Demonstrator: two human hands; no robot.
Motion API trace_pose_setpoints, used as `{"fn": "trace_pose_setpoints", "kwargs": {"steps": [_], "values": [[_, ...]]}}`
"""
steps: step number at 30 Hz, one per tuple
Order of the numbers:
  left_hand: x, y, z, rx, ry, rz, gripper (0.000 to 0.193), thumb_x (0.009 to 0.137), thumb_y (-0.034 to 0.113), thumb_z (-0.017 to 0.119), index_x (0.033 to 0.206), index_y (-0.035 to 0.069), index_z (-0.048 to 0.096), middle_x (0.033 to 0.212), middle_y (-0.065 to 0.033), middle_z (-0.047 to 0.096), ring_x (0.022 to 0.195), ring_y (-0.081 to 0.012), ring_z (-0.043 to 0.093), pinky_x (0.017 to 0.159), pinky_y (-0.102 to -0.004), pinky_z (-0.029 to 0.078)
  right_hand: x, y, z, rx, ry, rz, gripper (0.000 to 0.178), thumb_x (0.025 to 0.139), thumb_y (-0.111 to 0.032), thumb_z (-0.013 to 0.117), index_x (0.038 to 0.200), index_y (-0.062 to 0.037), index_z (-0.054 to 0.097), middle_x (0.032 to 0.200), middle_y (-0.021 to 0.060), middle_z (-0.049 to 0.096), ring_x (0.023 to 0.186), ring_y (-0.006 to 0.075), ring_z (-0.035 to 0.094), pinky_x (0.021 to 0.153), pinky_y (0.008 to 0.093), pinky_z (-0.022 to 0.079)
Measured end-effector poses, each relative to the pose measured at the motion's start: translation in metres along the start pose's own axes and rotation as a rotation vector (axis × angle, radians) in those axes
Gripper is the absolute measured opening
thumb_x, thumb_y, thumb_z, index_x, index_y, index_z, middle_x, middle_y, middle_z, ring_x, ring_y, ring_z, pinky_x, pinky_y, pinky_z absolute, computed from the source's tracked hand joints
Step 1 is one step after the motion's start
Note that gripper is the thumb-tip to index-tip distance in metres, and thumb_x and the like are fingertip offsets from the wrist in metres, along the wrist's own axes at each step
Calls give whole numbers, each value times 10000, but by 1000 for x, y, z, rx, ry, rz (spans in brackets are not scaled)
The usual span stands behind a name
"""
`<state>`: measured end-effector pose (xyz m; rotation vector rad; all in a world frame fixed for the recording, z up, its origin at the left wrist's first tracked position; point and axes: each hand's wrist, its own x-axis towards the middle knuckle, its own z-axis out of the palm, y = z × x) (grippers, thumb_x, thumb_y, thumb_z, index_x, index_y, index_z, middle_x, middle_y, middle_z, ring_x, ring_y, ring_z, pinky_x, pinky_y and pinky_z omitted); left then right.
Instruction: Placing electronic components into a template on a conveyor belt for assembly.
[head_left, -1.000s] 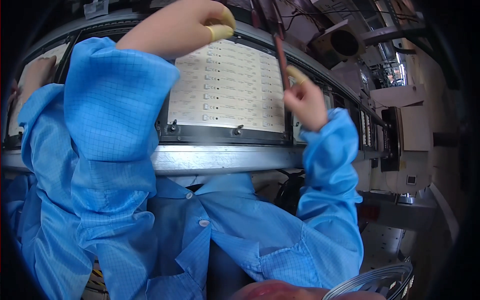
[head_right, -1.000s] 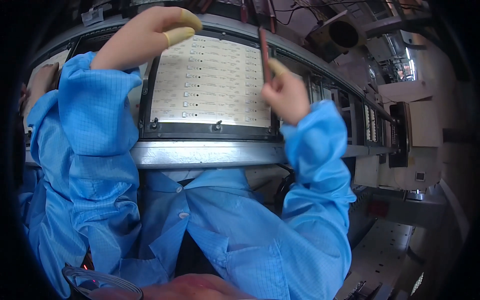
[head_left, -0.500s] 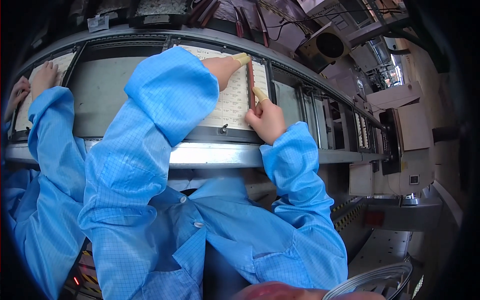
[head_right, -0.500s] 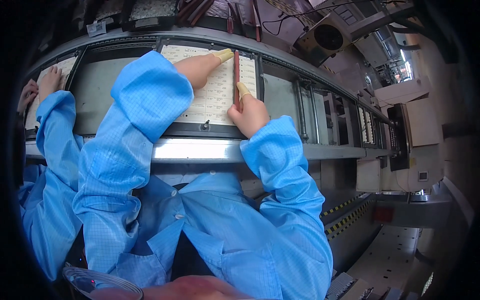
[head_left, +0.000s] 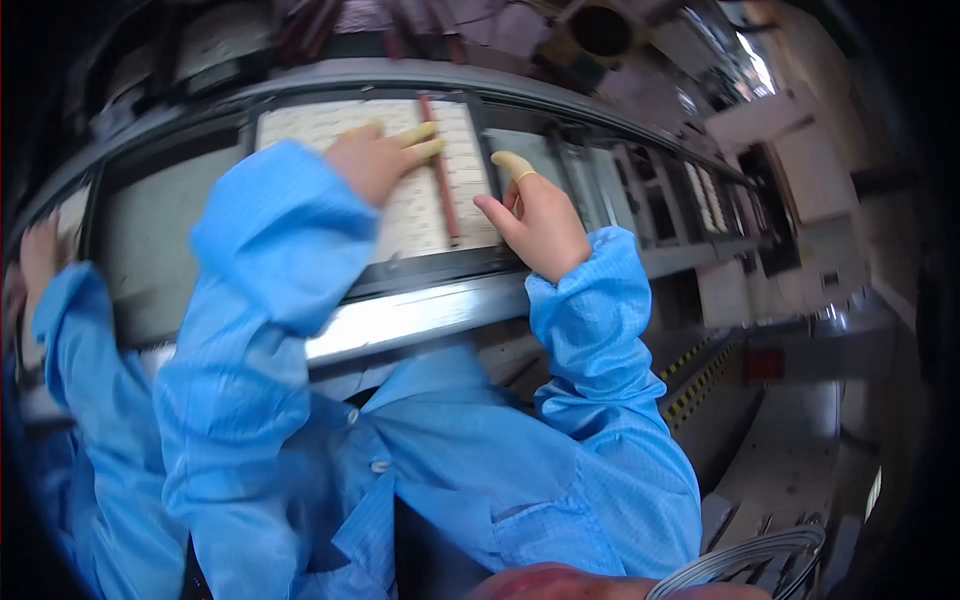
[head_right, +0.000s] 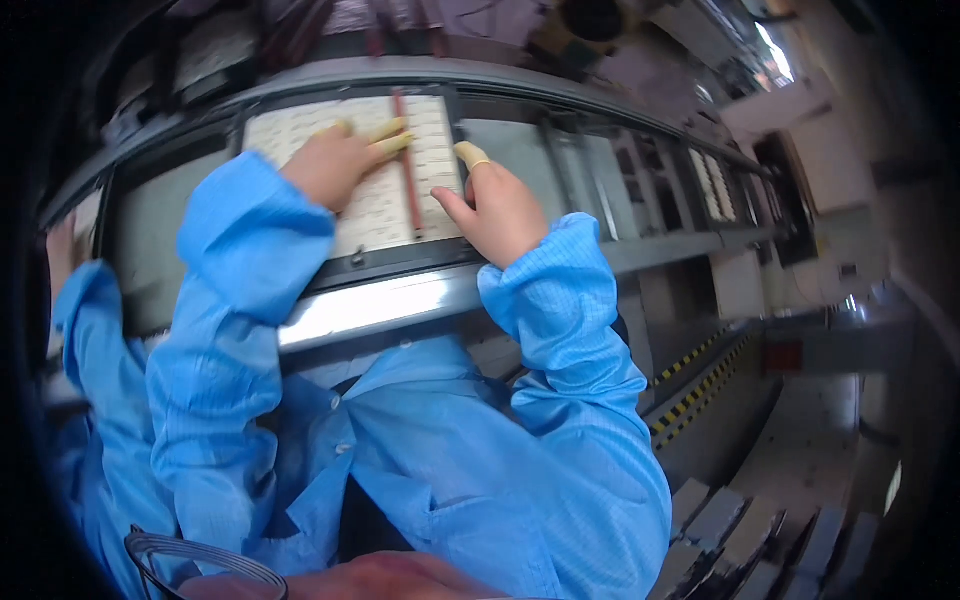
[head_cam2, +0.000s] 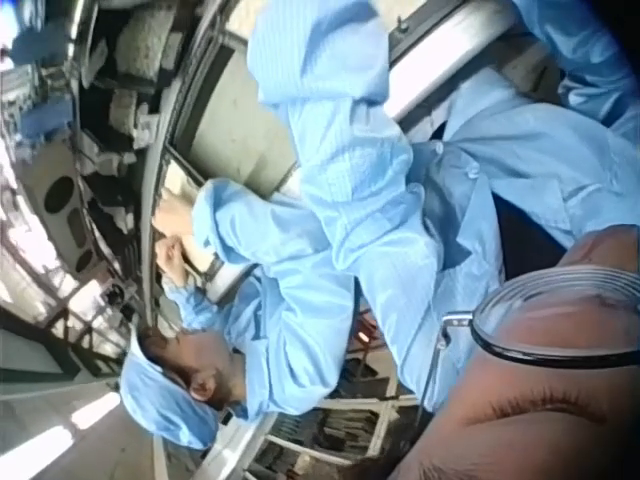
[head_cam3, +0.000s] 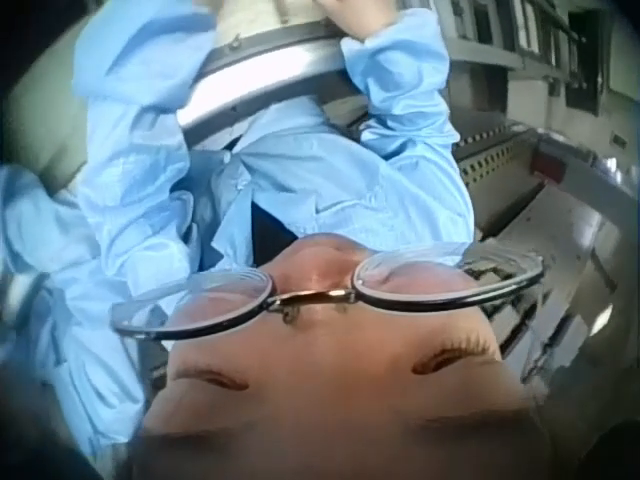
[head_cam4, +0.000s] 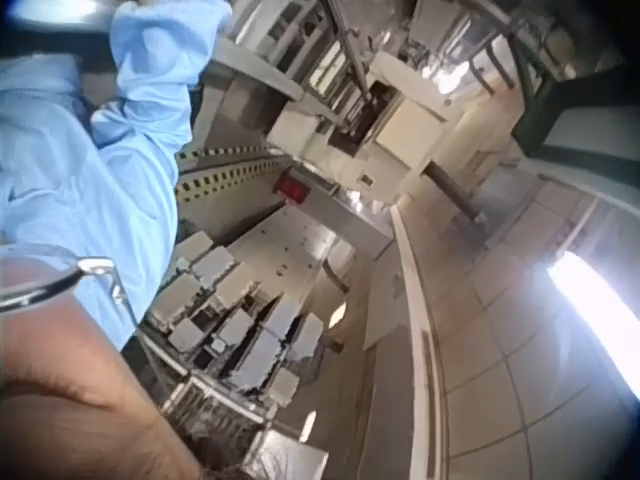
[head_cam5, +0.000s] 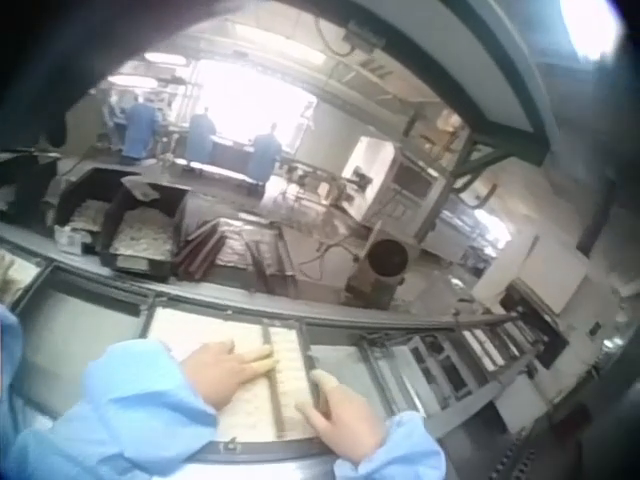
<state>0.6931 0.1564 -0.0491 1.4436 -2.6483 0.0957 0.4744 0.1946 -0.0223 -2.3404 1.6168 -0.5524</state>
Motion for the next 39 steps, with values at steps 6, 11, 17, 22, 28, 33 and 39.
{"fn": "trace_pose_setpoints", "kwargs": {"steps": [6, 11, 17, 22, 28, 33, 39], "values": [[-4, -10, 11, 23, 164, 140, 530, 767, 8, 482, 1268, 181, 470, 1205, -115, 533, 885, -348, 545, 842, -391, 442, -7, 50, 3, -24, -143, 5, 240, 812, -251, 540, 799, -23, 614, 825, 186, 599, 819, 373, 572, 758, 438, 453], [-5, 21, -13, -81, -51, -70, 524, 819, 7, 427, 1318, 166, 416, 1349, -81, 410, 989, -367, 484, 893, -411, 411, -19, 40, -1, -151, -117, 16, 243, 812, -240, 521, 753, -18, 599, 800, 189, 598, 788, 380, 574, 742, 452, 453], [-6, -3, 2, -93, -13, -8, 460, 787, -33, 431, 1234, 75, 457, 1199, -179, 486, 1010, -426, 465, 892, -458, 390, 34, 13, 28, 128, -168, -26, 211, 698, -244, 611, 653, -38, 626, 680, 166, 610, 677, 329, 599, 659, 414, 473], [-7, -13, 10, -107, -33, -11, 352, 730, -74, 438, 1070, -19, 512, 1048, -219, 540, 982, -447, 463, 838, -477, 398, 69, -13, 56, 62, -249, -66, 197, 688, -248, 630, 689, -53, 657, 683, 141, 627, 664, 287, 612, 637, 384, 480], [-5, -4, 3, -67, -66, -32, 360, 780, -8, 471, 1138, 8, 513, 1115, -193, 536, 1003, -435, 461, 861, -471, 394, 74, 0, 23, 56, -317, -184, 188, 717, -238, 609, 721, -60, 668, 701, 136, 638, 679, 279, 621, 652, 373, 492], [-7, 3, -4, -60, -15, 43, 489, 791, -10, 467, 1276, 51, 437, 1287, -178, 441, 1055, -411, 453, 878, -438, 402, 102, 77, 25, 227, 139, -122, 187, 742, -244, 597, 789, -75, 664, 748, 139, 636, 701, 307, 620, 653, 369, 497], [-24, -2, -36, -267, 111, -54, 674, 702, -138, 362, 1345, 64, 352, 1386, -171, 330, 1141, -345, 434, 969, -391, 349, 96, 146, 23, 505, 388, 173, 145, 763, -176, 590, 821, -63, 661, 705, 111, 642, 639, 225, 624, 595, 325, 485]]}}
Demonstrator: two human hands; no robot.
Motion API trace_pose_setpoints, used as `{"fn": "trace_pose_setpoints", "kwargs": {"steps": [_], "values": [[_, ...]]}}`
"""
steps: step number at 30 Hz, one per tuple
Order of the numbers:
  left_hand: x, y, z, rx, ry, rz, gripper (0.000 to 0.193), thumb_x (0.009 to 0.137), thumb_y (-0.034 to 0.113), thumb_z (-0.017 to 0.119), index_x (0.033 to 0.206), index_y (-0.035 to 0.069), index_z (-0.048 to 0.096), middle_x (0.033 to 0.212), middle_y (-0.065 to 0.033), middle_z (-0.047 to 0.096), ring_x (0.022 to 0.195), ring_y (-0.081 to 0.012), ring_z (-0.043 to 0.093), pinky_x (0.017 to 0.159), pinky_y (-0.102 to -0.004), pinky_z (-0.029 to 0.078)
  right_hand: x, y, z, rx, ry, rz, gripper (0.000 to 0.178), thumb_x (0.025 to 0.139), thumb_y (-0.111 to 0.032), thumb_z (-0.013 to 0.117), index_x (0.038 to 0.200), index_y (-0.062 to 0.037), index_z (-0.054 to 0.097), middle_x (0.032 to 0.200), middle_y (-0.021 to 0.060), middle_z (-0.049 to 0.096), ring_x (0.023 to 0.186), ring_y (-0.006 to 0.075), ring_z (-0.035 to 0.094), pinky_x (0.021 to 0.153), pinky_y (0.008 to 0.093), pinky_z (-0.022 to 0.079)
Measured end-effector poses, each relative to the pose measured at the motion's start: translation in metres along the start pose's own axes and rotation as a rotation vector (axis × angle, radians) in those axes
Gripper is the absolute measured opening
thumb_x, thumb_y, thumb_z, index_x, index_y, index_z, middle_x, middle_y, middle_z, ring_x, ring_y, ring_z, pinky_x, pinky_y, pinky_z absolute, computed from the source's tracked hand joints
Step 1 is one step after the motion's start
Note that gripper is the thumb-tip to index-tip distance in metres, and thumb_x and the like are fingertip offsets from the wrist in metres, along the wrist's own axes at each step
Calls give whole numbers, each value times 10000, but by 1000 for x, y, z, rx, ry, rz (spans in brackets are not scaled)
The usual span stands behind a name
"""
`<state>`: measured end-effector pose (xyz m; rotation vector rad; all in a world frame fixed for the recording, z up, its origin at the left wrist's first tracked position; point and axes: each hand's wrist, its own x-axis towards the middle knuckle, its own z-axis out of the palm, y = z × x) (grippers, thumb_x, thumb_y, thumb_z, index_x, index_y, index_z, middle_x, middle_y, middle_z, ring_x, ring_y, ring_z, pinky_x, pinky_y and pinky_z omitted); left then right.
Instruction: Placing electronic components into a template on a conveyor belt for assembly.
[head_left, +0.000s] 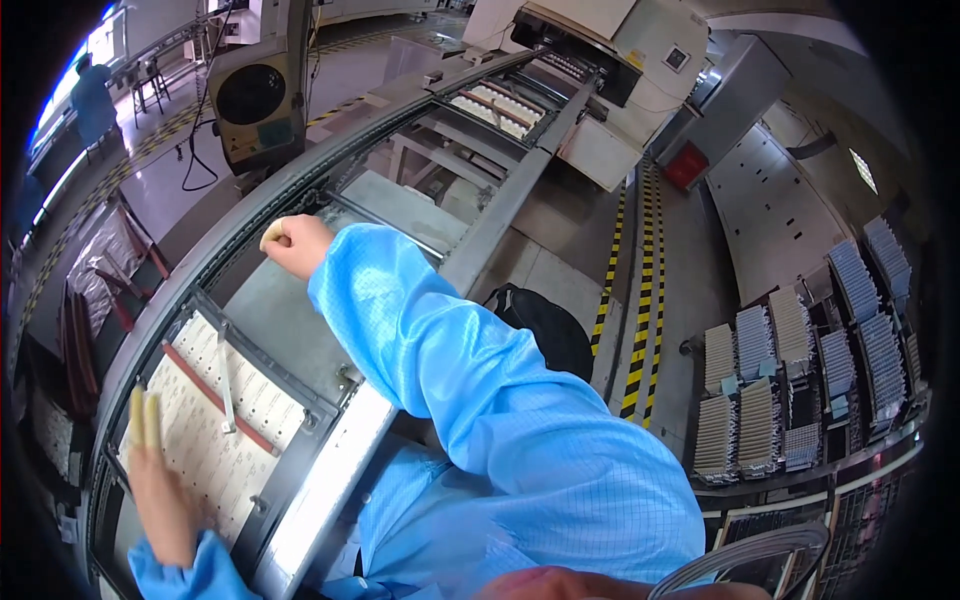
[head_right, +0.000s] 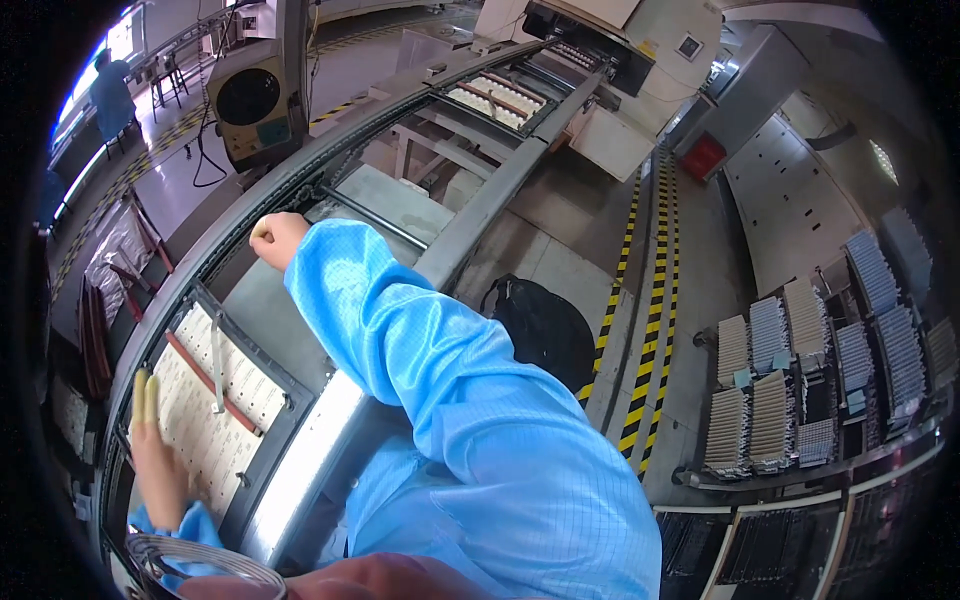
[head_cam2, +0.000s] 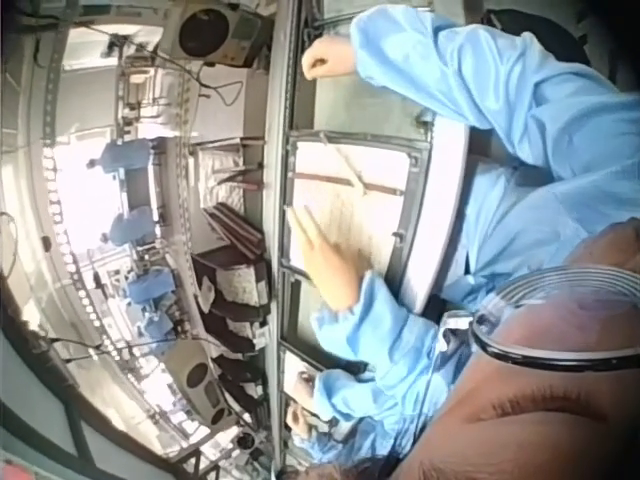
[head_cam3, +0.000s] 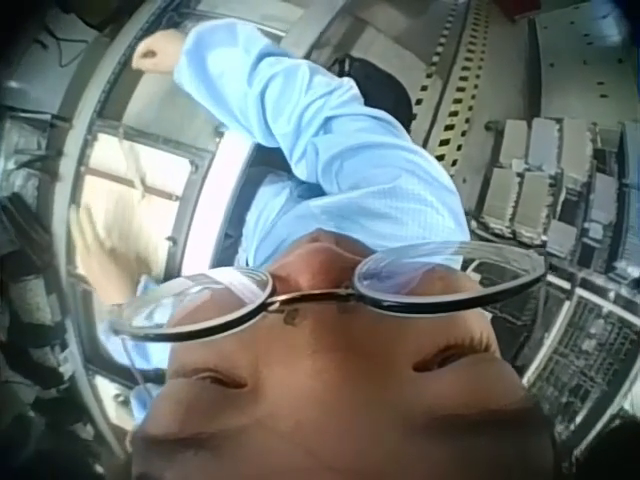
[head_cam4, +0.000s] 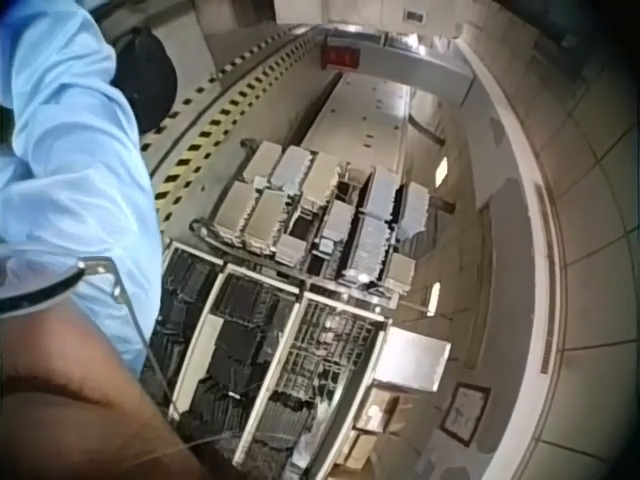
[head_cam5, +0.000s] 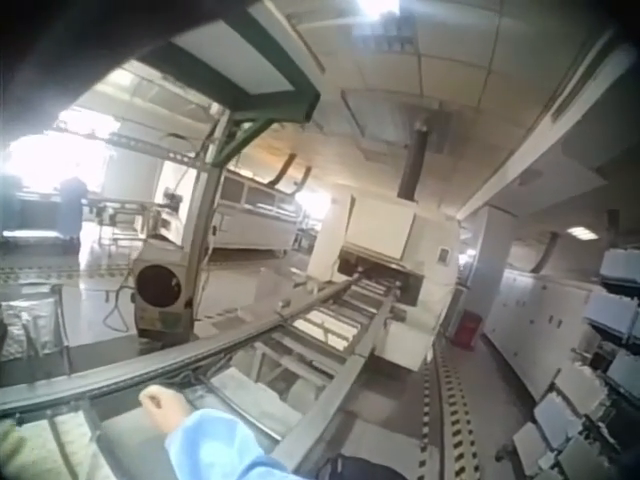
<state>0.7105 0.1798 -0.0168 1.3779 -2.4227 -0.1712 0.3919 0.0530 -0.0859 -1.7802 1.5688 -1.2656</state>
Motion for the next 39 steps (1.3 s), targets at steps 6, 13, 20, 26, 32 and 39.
{"fn": "trace_pose_setpoints", "kwargs": {"steps": [6, 13, 20, 26, 32, 39], "values": [[-74, -167, -1, -83, 215, -325, 308, 737, -109, 386, 950, -12, 585, 860, -149, 602, 792, -227, 598, 742, -293, 471, -3, 5, 19, -128, -147, -54, 174, 760, -203, 599, 851, -66, 656, 719, 113, 643, 684, 241, 626, 638, 335, 486], [-112, -244, 36, 116, -20, -515, 187, 703, -49, 435, 839, 0, 552, 670, -144, 517, 626, -217, 542, 576, -300, 411, -3, 12, 20, -194, -207, -58, 193, 757, -208, 588, 872, -70, 659, 720, 109, 644, 683, 251, 623, 645, 339, 486], [-96, -197, 30, -121, -105, -727, 206, 750, -34, 419, 888, -40, 572, 731, -164, 595, 657, -261, 565, 600, -352, 445, -9, 4, 22, -255, -217, -75, 188, 755, -202, 589, 865, -66, 659, 722, 108, 644, 685, 246, 622, 639, 337, 486], [-79, -183, 49, -603, -215, -699, 210, 817, -1, 424, 988, -11, 544, 806, -106, 597, 637, -178, 555, 545, -304, 453, -19, -19, 14, -221, -315, -135, 172, 774, -195, 579, 863, -69, 655, 729, 122, 643, 701, 259, 624, 647, 342, 488], [-76, -215, 108, -776, -88, -619, 225, 792, 3, 459, 986, -21, 570, 920, -123, 616, 836, -219, 569, 738, -318, 453, -19, -15, 2, -255, -132, -89, 166, 768, -182, 574, 831, -56, 662, 781, 154, 643, 754, 302, 624, 701, 366, 492], [-89, -149, 99, -135, 71, -501, 203, 774, 70, 512, 943, 27, 617, 893, -238, 590, 881, -387, 559, 768, -440, 439, -23, -2, 2, -230, -35, 15, 161, 770, -156, 615, 856, -34, 674, 770, 68, 659, 720, 146, 600, 668, 308, 481]]}}
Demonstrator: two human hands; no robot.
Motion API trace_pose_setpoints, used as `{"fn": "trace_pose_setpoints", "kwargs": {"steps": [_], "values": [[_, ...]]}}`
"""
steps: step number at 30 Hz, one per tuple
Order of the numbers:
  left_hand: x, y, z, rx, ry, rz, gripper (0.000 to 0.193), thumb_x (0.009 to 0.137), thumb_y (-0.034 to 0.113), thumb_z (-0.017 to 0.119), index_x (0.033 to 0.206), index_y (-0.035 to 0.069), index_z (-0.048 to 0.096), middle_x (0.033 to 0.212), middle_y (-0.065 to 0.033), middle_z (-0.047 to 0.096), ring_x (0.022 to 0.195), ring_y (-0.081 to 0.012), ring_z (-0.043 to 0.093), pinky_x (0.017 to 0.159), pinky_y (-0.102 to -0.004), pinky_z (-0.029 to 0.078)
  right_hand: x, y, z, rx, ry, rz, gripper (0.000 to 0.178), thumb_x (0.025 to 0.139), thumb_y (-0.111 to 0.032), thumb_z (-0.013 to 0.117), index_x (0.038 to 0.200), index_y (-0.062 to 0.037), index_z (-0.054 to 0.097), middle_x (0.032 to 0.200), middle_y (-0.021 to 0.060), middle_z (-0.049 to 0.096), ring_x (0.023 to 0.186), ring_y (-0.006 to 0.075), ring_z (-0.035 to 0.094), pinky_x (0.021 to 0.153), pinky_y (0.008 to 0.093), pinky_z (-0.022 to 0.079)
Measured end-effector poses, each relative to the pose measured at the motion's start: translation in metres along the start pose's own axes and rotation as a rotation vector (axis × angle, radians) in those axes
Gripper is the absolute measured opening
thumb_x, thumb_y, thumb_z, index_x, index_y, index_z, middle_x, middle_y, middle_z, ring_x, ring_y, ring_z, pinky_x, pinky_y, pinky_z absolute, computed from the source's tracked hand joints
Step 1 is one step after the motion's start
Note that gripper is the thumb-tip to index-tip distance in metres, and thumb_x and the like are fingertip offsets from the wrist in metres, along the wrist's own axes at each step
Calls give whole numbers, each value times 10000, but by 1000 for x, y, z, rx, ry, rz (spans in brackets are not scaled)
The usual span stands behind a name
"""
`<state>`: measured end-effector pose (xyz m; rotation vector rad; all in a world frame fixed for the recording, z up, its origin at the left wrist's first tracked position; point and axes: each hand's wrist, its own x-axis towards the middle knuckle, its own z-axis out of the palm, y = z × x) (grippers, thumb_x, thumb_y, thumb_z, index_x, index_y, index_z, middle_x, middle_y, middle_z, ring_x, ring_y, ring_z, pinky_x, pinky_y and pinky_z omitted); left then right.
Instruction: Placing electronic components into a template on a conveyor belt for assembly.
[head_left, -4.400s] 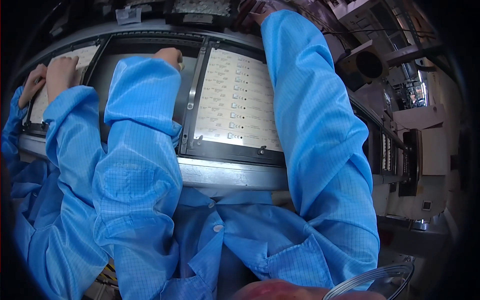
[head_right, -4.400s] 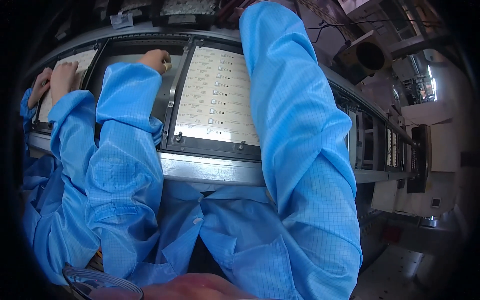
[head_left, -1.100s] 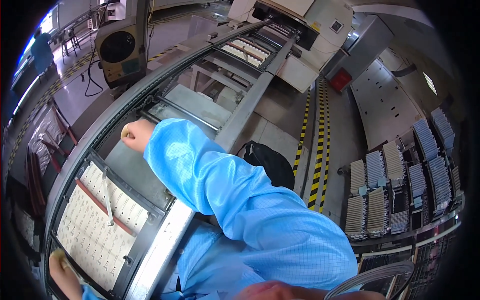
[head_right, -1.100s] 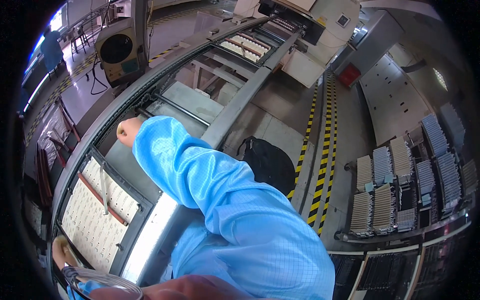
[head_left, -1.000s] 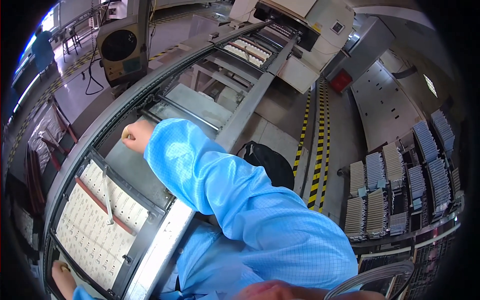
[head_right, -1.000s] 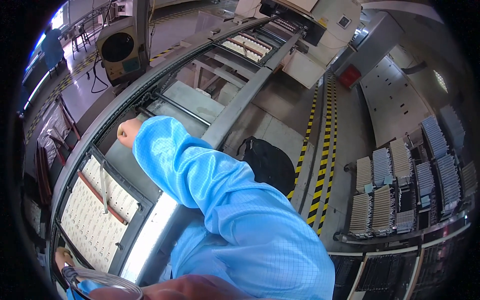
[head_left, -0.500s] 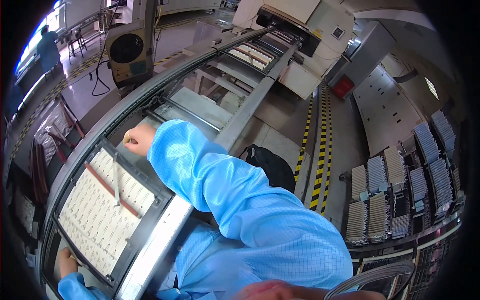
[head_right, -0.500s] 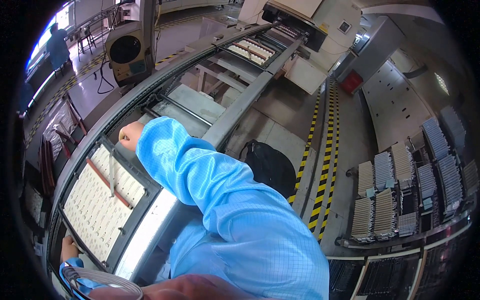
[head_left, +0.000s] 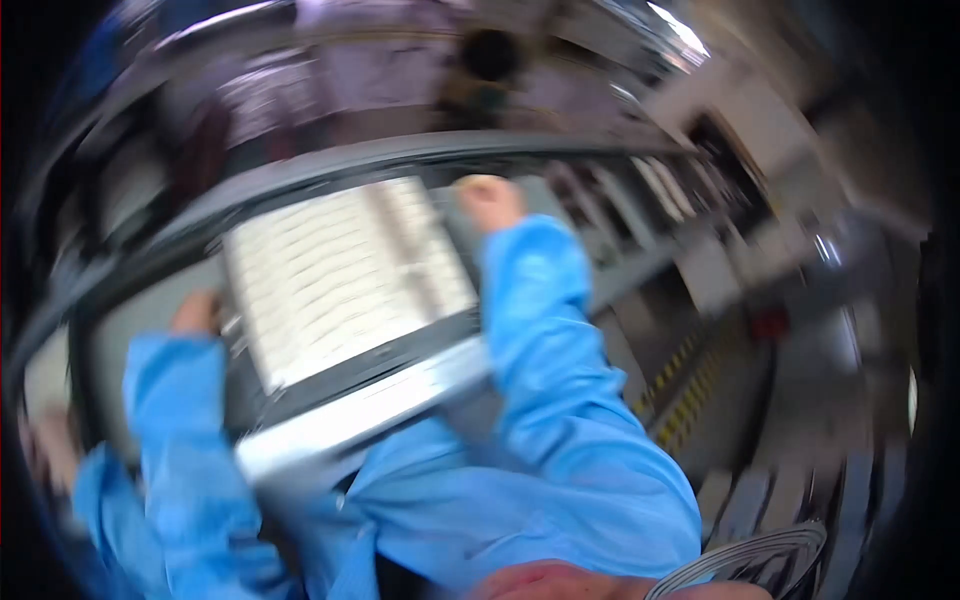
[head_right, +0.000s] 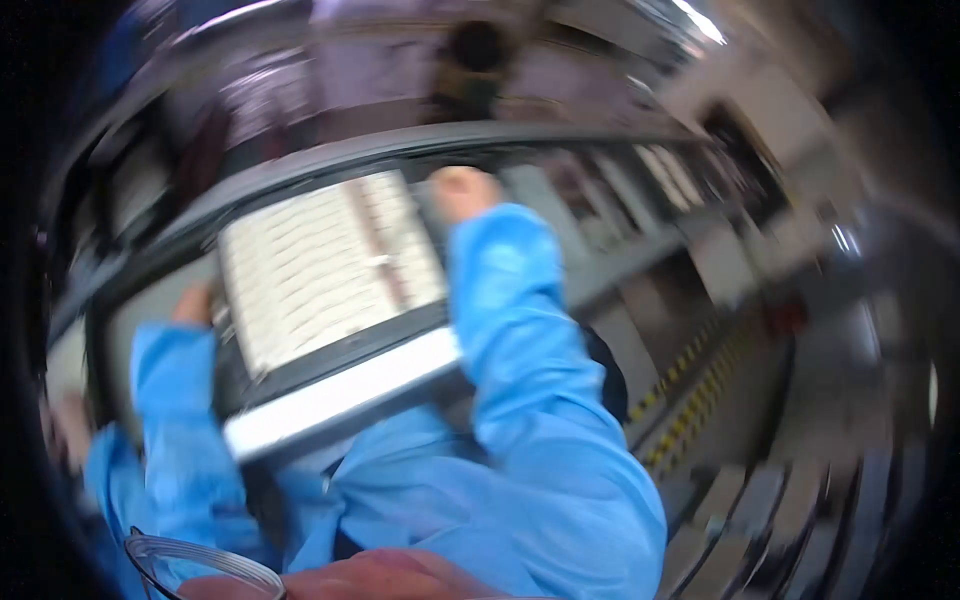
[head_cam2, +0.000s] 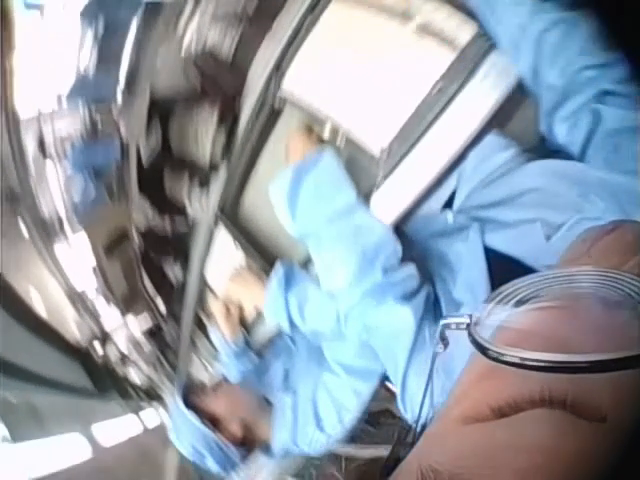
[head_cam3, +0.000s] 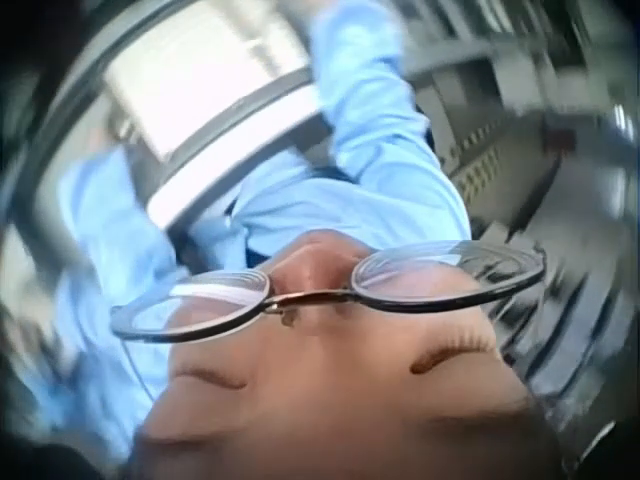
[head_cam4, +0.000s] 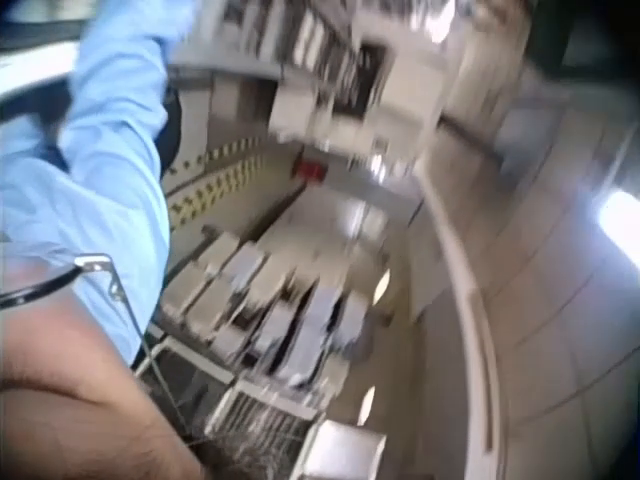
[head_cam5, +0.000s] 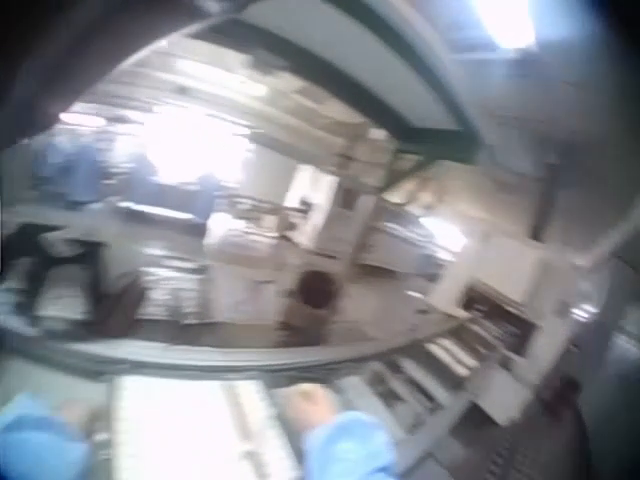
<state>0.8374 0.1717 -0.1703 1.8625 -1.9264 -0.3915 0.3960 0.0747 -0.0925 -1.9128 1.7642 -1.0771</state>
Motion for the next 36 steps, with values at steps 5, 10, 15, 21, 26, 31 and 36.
{"fn": "trace_pose_setpoints", "kwargs": {"steps": [5, 10, 15, 21, 26, 31, 36], "values": [[9, 43, -23, 130, -211, 32, 191, 710, 68, 566, 883, 50, 644, 868, -205, 621, 867, -370, 586, 776, -432, 453, 15, -56, -10, -192, -163, -306, 246, 797, -120, 620, 1036, -61, 610, 770, 59, 627, 671, 114, 561, 638, 263, 460], [10, 57, -47, 76, -283, -75, 220, 739, 118, 584, 940, 54, 648, 913, -183, 633, 888, -345, 592, 797, -416, 459, 32, -199, 46, -481, -457, -510, 395, 785, -237, 620, 1131, -66, 538, 862, 166, 643, 839, 317, 621, 750, 392, 476], [5, 51, -49, 100, -288, -84, 226, 745, 154, 594, 942, 55, 644, 915, -188, 630, 892, -339, 594, 801, -424, 459, 74, -242, 185, -613, -152, -602, 466, 760, -416, 631, 1096, -99, 567, 892, 144, 638, 846, 295, 618, 733, 379, 479], [7, 37, -27, 129, -330, -132, 223, 757, 181, 591, 927, 55, 660, 946, -194, 630, 918, -343, 601, 789, -441, 480, 87, -278, 277, -472, -228, -771, 412, 782, -415, 600, 1060, -111, 605, 868, 123, 625, 806, 260, 599, 676, 364, 467], [-33, -7, -28, 179, -269, -393, 192, 756, 166, 602, 895, 49, 667, 919, -194, 634, 901, -339, 612, 778, -451, 484, 123, -250, 248, -262, -539, -991, 352, 811, -363, 576, 1054, -112, 617, 843, 102, 609, 754, 222, 574, 633, 332, 451], [-109, -50, -89, 139, -241, -442, 220, 750, 174, 612, 919, 35, 644, 916, -201, 622, 890, -338, 604, 769, -441, 473, 135, -249, 265, -380, -646, -897, 298, 839, -311, 552, 1049, -113, 628, 818, 81, 592, 702, 183, 549, 590, 299, 436], [4, 31, -58, -14, -261, -192, 255, 744, 181, 622, 943, 21, 621, 913, -208, 611, 879, -337, 596, 761, -432, 461, 127, -262, 221, -293, -809, -228, 369, 814, -107, 577, 1182, -108, 554, 846, 88, 587, 708, 178, 554, 602, 306, 450]]}}
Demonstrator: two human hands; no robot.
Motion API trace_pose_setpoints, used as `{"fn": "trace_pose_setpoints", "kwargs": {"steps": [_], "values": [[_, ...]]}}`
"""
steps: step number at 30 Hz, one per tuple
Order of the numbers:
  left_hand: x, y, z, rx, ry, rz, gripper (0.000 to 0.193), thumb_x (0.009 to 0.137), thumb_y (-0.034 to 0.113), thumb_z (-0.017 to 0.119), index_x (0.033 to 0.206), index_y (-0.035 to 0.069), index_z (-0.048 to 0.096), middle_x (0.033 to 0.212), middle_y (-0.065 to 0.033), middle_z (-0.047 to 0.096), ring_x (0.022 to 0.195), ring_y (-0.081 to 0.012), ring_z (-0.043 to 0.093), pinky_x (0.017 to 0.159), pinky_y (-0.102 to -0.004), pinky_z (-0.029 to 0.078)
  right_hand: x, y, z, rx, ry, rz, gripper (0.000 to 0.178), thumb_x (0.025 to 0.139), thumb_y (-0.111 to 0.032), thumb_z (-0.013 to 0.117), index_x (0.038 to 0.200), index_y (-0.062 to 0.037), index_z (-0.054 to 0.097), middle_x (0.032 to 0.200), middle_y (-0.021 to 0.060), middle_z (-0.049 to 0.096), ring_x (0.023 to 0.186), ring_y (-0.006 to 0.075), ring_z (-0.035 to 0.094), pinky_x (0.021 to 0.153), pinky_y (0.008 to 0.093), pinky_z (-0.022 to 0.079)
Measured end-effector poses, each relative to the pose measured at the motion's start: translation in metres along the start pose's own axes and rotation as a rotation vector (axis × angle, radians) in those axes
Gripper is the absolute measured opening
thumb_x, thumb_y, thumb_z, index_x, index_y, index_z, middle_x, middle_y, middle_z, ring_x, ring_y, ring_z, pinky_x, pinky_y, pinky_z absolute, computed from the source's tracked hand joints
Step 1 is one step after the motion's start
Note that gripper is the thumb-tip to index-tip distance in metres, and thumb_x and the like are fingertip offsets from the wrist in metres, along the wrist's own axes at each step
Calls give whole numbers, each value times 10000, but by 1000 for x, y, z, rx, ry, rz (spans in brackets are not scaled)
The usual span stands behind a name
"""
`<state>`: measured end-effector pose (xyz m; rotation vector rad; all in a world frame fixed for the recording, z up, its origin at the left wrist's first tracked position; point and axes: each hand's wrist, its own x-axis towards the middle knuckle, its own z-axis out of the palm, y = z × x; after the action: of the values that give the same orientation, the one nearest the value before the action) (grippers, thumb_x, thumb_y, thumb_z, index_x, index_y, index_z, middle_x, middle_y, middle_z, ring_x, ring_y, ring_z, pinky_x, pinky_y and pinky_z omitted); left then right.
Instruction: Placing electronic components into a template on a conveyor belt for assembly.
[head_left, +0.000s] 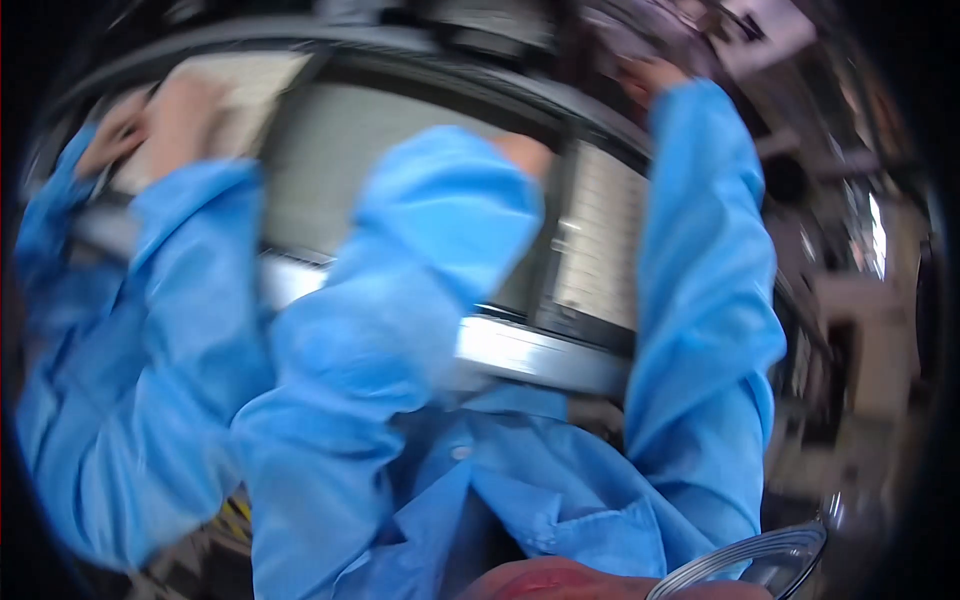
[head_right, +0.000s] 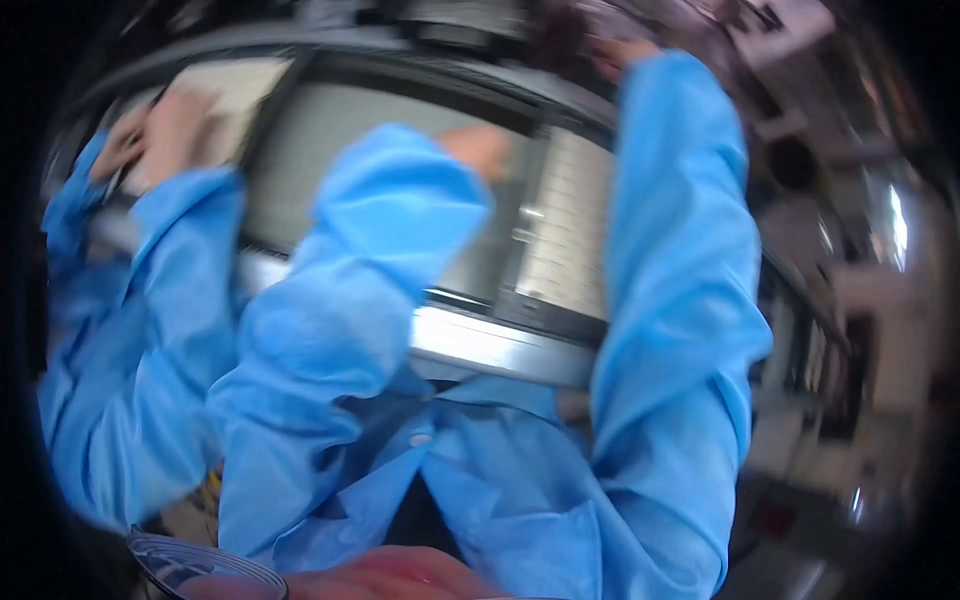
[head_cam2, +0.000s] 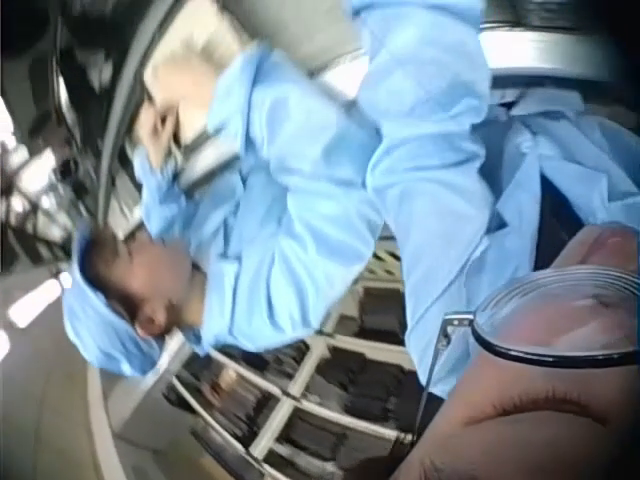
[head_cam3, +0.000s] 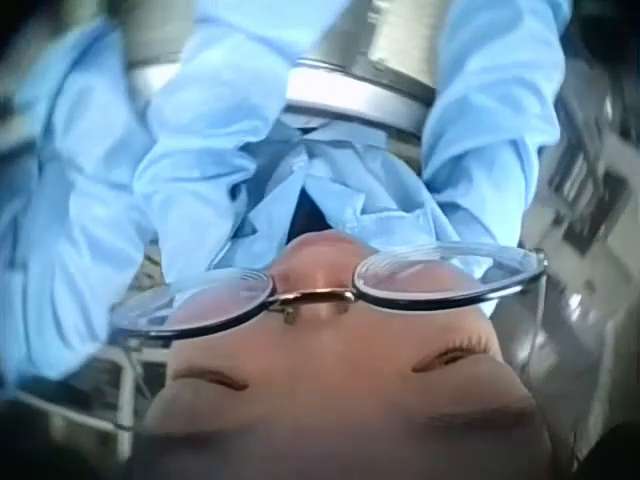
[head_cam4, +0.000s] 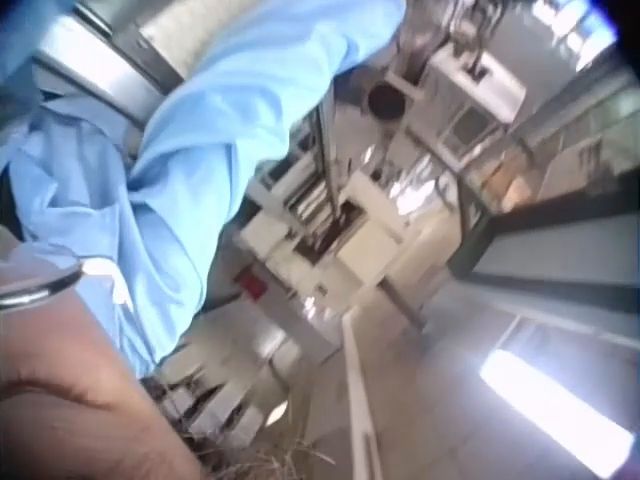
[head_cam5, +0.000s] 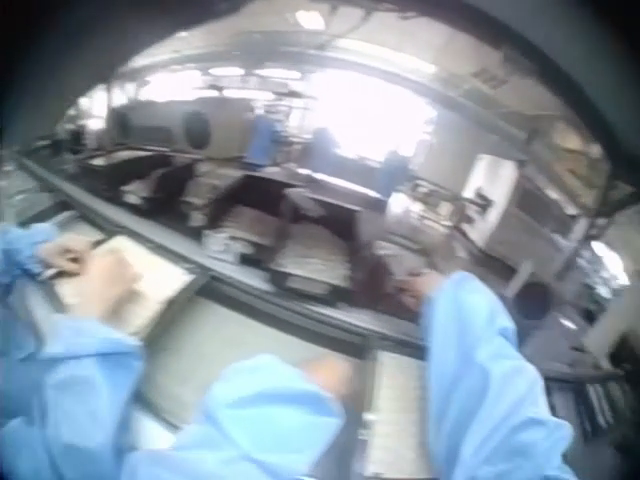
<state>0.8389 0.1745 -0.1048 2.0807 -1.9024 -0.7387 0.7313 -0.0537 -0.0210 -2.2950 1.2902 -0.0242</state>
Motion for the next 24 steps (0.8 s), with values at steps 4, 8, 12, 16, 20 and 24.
{"fn": "trace_pose_setpoints", "kwargs": {"steps": [4, 8, 12, 16, 20, 24], "values": [[8, 13, 1, -118, 401, 1, 202, 761, 143, 580, 929, 55, 648, 888, -192, 627, 872, -340, 606, 784, -417, 465, -67, 22, -14, 613, 305, 130, 474, 837, -132, 610, 1260, -35, 420, 773, 89, 589, 602, 110, 562, 489, 201, 432], [8, 33, -11, -760, 580, 115, 215, 814, 199, 599, 951, 37, 633, 858, -104, 637, 773, -207, 617, 703, -333, 488, -153, 30, -31, 394, 198, 13, 678, 782, -175, 636, 1344, -68, 272, 981, 117, 554, 842, 192, 544, 708, 304, 423], [-18, 55, -21, -1273, 367, 230, 239, 856, 237, 587, 985, 39, 615, 821, -45, 610, 681, -110, 565, 599, -244, 465, -251, 5, 21, 507, 154, -327, 661, 799, 9, 593, 1354, -87, 249, 833, 54, 558, 675, 87, 554, 536, 203, 455], [-21, 65, -11, -1526, 52, 281, 221, 898, 229, 540, 1010, 39, 554, 830, -4, 587, 638, -42, 501, 560, -163, 393, -295, -6, 75, 397, 122, -253, 662, 812, 31, 579, 1365, -78, 234, 805, 27, 501, 641, 46, 484, 570, 176, 407], [-21, 62, -4, -1310, -25, 219, 181, 894, 197, 548, 970, 33, 554, 804, -9, 575, 656, -47, 513, 566, -170, 402, -296, 2, 92, 449, 114, -251, 634, 822, 19, 574, 1358, -55, 245, 753, 4, 484, 627, 34, 450, 565, 171, 382], [-21, 66, 1, -1407, -91, 297, 187, 894, 199, 544, 972, 29, 548, 783, -17, 577, 643, -65, 518, 586, -190, 430, -288, 9, 96, 605, 204, -231, 607, 805, -77, 614, 1319, -33, 296, 590, 3, 503, 529, 63, 476, 501, 212, 394]]}}
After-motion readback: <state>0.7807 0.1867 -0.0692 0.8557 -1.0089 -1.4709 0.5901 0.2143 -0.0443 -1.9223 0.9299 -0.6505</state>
